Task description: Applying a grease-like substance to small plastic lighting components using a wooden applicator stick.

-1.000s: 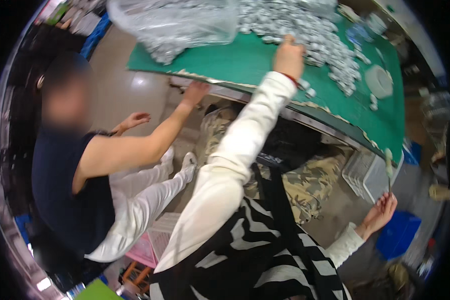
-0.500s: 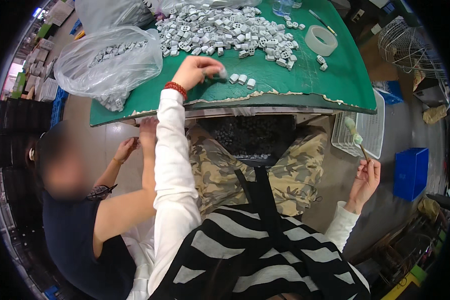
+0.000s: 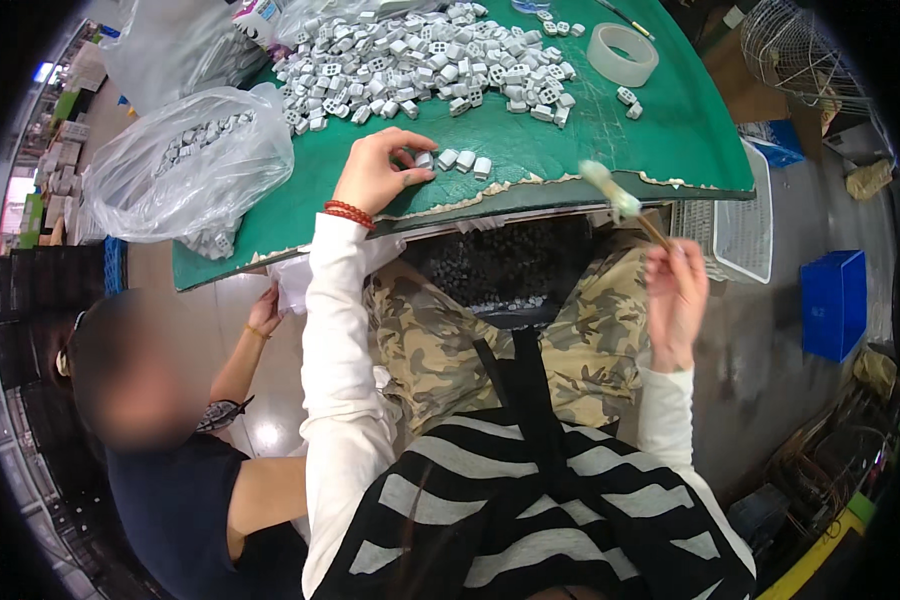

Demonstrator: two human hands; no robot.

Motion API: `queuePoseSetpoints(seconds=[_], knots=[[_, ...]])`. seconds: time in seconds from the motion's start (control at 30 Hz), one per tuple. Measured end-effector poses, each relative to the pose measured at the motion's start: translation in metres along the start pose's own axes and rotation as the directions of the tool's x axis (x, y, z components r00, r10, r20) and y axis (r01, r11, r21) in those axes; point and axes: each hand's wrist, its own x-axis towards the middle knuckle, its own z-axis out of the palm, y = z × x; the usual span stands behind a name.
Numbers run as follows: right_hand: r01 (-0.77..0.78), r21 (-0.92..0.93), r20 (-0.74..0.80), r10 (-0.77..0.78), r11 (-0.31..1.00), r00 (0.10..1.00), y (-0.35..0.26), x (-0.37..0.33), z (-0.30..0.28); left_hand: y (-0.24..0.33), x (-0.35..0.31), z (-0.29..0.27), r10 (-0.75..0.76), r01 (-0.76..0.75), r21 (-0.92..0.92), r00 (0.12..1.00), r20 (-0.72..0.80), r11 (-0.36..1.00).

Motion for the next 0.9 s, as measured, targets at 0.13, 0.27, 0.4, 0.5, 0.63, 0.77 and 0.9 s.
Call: queuePoseSetpoints(seconds=[0.13,0.27,0.4,0.5,0.63,0.77,0.9], knots=[[-0.176,0.432,0.231,0.08,0.884,0.97,0.04,0.036,0.054,-0.001,0.012,-0.003,0.075,-0.064,-0.088,0.989,0.124,0.994],[-0.282,0.41,0.285,0.172,0.867,0.943,0.073,0.06,0.1,0.002,0.021,0.0,0.214,-0.2,-0.083,0.953,0.216,0.976],[-0.242,0.314,0.274,0.156,0.918,0.949,0.083,0.069,0.111,0.011,0.016,0.009,0.145,-0.147,-0.002,0.969,0.201,0.989],[-0.236,0.284,0.281,0.155,0.929,0.947,0.08,0.075,0.108,0.018,0.006,0.015,0.117,-0.116,-0.013,0.978,0.174,0.993],[-0.251,0.243,0.327,0.164,0.937,0.931,0.072,0.084,0.096,0.019,0.0,0.019,0.225,-0.226,0.002,0.969,0.1,0.974],[-0.126,0.049,0.347,0.102,0.991,0.932,0.049,0.09,0.068,0.021,-0.005,0.023,0.217,-0.221,-0.07,0.974,-0.063,0.973],[0.074,-0.303,0.372,0.047,0.95,0.927,0.025,0.095,0.037,0.005,0.0,0.025,0.233,-0.231,-0.053,0.972,0.038,0.972]])
